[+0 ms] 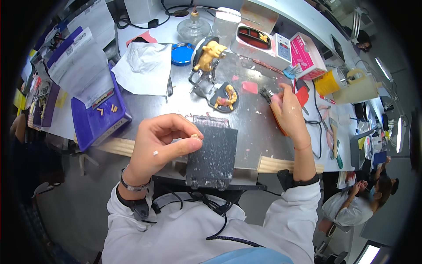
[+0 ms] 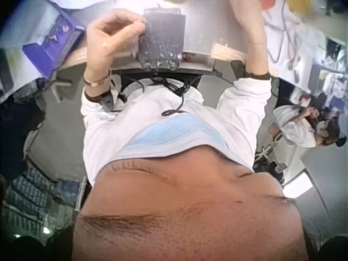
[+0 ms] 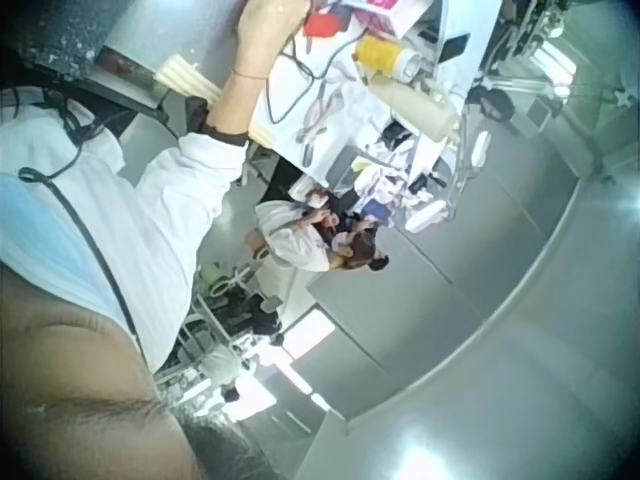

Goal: The recorder is working on a dental cast model, adjusting and fitting components using lab tools.

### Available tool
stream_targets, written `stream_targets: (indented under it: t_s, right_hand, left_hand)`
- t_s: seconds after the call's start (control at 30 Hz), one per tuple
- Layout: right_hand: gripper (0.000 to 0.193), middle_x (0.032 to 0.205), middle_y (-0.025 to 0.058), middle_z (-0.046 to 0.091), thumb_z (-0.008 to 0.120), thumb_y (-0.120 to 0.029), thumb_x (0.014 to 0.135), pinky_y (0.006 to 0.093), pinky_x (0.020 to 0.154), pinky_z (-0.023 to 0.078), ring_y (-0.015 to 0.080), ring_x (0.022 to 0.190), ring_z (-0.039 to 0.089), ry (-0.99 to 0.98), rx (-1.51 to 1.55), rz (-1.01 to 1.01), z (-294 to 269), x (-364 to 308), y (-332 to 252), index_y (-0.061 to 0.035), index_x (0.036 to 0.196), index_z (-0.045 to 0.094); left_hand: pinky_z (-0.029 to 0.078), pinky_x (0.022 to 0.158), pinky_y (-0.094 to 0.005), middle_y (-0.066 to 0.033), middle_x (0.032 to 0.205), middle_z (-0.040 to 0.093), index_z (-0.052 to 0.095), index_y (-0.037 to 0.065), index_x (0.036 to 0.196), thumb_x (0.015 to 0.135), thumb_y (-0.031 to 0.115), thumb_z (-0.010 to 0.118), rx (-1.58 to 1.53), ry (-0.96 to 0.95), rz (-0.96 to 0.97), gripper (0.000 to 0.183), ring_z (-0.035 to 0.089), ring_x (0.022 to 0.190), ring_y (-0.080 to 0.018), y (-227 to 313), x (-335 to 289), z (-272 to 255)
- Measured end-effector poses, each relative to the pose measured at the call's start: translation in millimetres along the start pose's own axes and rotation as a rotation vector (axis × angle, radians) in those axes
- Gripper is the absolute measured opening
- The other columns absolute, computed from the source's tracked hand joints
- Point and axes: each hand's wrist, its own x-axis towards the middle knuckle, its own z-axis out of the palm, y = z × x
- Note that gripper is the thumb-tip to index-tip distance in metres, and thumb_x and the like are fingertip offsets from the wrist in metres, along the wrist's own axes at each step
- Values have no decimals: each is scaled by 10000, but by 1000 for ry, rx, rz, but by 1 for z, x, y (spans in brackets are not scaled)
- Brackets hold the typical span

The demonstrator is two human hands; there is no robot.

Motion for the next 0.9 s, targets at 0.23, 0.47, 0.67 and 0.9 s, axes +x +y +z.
stream_targets:
  t_s: [0.23,0.47,0.67,0.9]
  right_hand:
    - [226,877,108,640,745,-48,697,326,687,505,264,783,622,-162,493,-257,-41,-7,-113,-34,914,686]
    - [315,824,77,632,793,-19,624,291,590,493,221,673,616,-18,565,-482,-12,12,-114,-12,924,695]
    - [291,818,59,621,795,-19,605,323,647,490,234,742,602,-44,478,-433,4,17,-103,-50,874,688]
    - [255,871,27,634,773,-21,608,318,757,450,228,855,566,-71,552,-234,38,28,-73,-84,836,677]
  left_hand:
    - [516,698,-216,-103,835,693,693,-42,859,742,17,768,-18,-19,-278,150,644,753,-108,0,36,-18]
    - [548,716,-250,-158,858,691,694,-77,850,686,-83,764,-56,-152,-434,178,676,772,-172,5,73,-8]
    - [538,718,-232,-139,857,695,690,-73,896,754,-52,723,36,-91,-489,147,671,794,-144,0,78,-3]
    - [508,662,-238,-112,837,692,659,-41,1018,914,55,560,666,-162,-238,173,660,753,-130,-17,79,-10]
